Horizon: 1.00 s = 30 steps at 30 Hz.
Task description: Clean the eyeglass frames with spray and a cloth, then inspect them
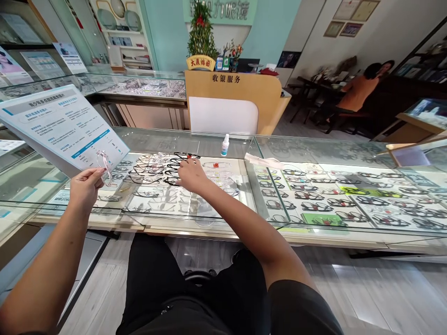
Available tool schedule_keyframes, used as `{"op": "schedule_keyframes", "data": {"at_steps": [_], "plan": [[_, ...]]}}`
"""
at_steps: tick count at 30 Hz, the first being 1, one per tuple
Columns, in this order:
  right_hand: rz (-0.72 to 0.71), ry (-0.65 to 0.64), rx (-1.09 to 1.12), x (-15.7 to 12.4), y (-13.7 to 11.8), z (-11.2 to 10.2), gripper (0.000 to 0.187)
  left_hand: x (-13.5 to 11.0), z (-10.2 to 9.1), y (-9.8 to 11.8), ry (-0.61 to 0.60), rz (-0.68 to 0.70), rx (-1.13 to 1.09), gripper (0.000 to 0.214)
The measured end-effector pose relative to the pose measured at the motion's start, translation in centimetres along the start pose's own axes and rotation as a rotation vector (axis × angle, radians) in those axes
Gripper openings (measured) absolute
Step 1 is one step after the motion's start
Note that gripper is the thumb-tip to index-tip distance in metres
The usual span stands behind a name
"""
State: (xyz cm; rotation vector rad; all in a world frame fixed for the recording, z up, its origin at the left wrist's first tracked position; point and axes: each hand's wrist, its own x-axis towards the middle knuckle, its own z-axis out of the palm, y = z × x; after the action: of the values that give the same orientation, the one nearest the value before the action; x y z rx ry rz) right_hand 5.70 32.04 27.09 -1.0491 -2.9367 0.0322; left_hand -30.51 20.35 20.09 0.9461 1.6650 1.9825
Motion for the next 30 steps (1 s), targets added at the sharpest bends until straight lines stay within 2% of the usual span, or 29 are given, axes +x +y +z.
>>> {"op": "schedule_keyframes", "data": {"at_steps": [2, 6, 9, 11, 16, 23, 26, 30], "plan": [[0.004, 0.036, 0.075, -2.1, 1.6, -1.0, 0.028, -0.1, 0.1, 0.2, 0.006, -0.003, 0.008, 0.044], [-0.041, 0.076, 0.146, -8.0, 6.7, -2.1, 0.013, -0.1, 0.4, 0.3, 0.024, -0.01, 0.023, 0.043], [-0.014, 0.055, 0.128, -11.5, 9.6, -1.5, 0.009, -0.1, 0.4, 0.3, 0.028, -0.008, 0.032, 0.042], [0.01, 0.055, 0.106, -12.7, 10.4, -0.6, 0.011, 0.0, 0.5, 0.1, 0.027, 0.002, 0.043, 0.04], [0.025, 0.083, 0.086, -12.7, 9.9, 1.0, 0.013, 0.3, 0.5, -0.2, 0.049, 0.015, 0.057, 0.037], [0.062, 0.074, 0.118, -10.8, 9.9, 1.0, 0.012, 0.2, 0.9, 0.1, 0.066, 0.067, 0.035, 0.032], [0.068, 0.069, 0.104, -10.0, 9.9, 0.7, 0.014, -0.4, 2.2, 1.1, 0.047, 0.104, 0.038, 0.029], [0.094, 0.07, 0.078, -8.9, 10.0, 0.4, 0.017, -1.7, 5.2, 3.7, -0.045, 0.167, 0.051, 0.026]]}}
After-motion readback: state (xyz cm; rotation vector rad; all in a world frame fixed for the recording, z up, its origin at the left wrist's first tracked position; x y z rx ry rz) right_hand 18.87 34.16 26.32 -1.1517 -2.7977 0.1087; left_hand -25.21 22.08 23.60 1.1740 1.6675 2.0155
